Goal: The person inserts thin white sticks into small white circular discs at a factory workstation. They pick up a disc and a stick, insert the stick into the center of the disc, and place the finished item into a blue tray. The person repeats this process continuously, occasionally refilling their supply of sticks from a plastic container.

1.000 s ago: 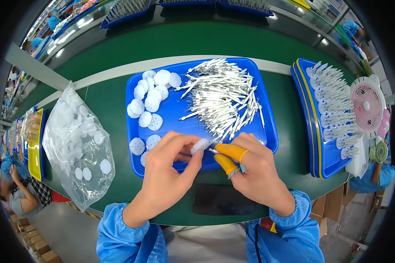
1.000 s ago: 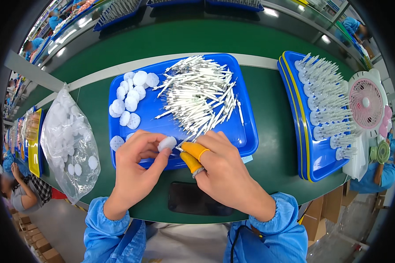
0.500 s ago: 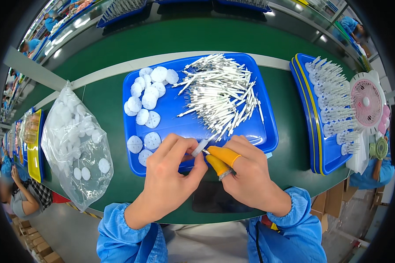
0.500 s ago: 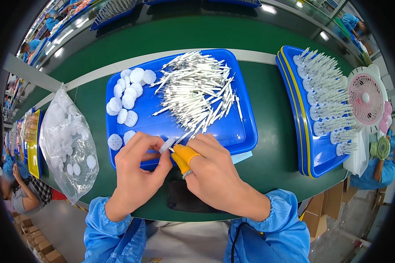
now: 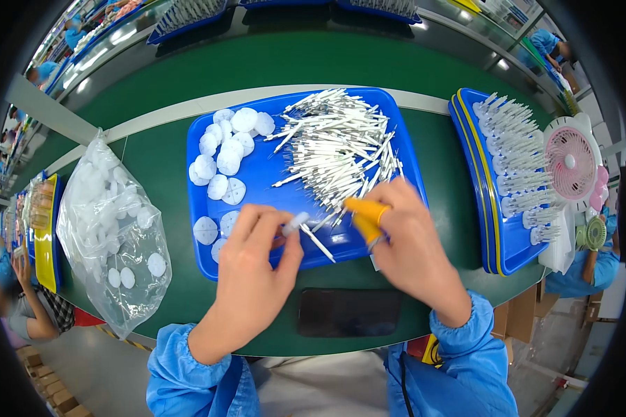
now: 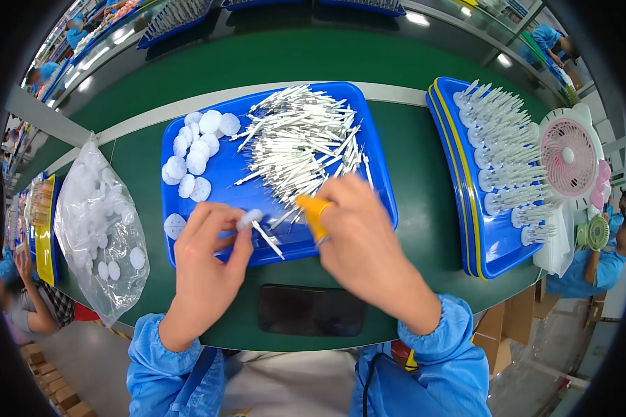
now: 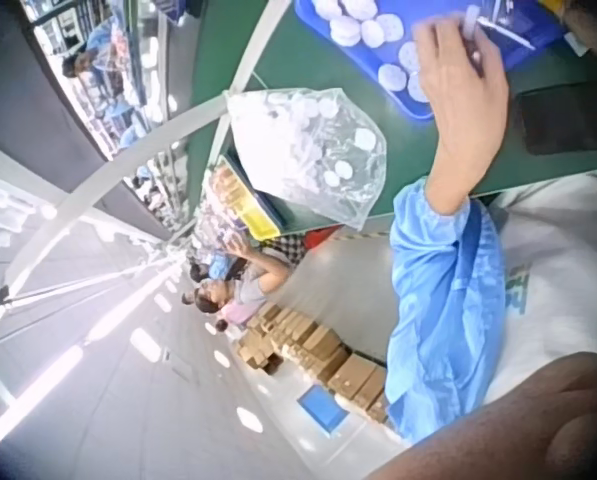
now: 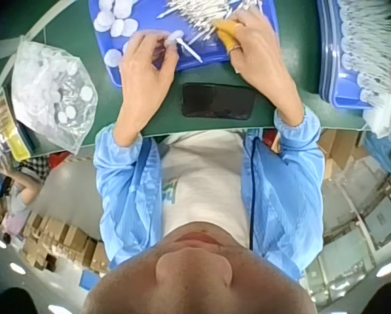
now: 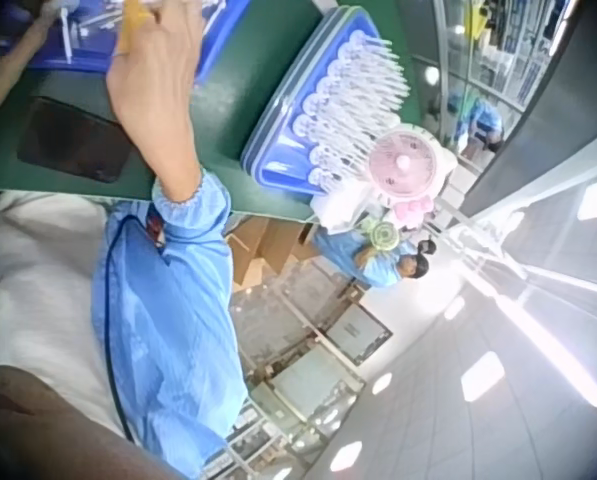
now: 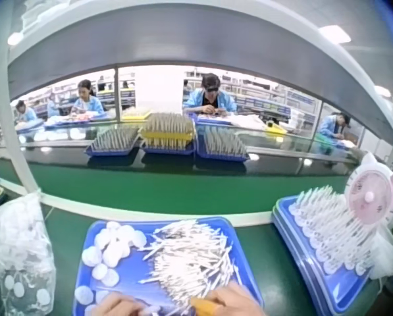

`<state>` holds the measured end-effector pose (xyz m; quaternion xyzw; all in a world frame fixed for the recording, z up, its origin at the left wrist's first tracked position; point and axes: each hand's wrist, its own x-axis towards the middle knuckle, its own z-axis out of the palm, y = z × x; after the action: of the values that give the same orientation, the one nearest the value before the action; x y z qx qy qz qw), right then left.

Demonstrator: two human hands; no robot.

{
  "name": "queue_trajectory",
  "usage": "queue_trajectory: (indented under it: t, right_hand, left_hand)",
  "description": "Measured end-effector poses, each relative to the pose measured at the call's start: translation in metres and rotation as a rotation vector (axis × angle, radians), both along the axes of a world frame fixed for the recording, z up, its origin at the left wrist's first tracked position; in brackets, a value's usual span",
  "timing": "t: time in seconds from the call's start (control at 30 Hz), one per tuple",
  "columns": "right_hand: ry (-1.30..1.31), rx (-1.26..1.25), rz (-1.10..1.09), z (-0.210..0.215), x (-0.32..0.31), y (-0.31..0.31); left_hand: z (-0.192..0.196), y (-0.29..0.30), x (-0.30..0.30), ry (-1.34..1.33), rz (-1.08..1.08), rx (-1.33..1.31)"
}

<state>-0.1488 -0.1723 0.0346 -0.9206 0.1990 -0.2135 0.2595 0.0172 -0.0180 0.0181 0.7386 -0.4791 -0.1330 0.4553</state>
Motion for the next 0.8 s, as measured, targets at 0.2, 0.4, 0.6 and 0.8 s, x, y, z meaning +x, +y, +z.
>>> queue_trajectory:
  t: [0.2,0.4,0.6,0.8]
  right_hand:
    - [0.117,-0.298,0.007,-0.011,-0.001,-0.024]
    - [0.114,-0.226,0.087,-0.003,-0.004,-0.012]
    - [-0.069,0.188,0.198,0.009,-0.002,0.014]
    - [-0.038,0.187,0.223,0.004,-0.002,0.019]
  left_hand:
    - [0.011,0.0,0.004,0.064,0.002,0.067]
    - [0.012,0.0,0.006,0.237,0.015,0.045]
    - [0.014,0.001,0.003,0.27,-0.091,0.053]
    - [0.017,0.001,0.001,0.179,-0.102,0.014]
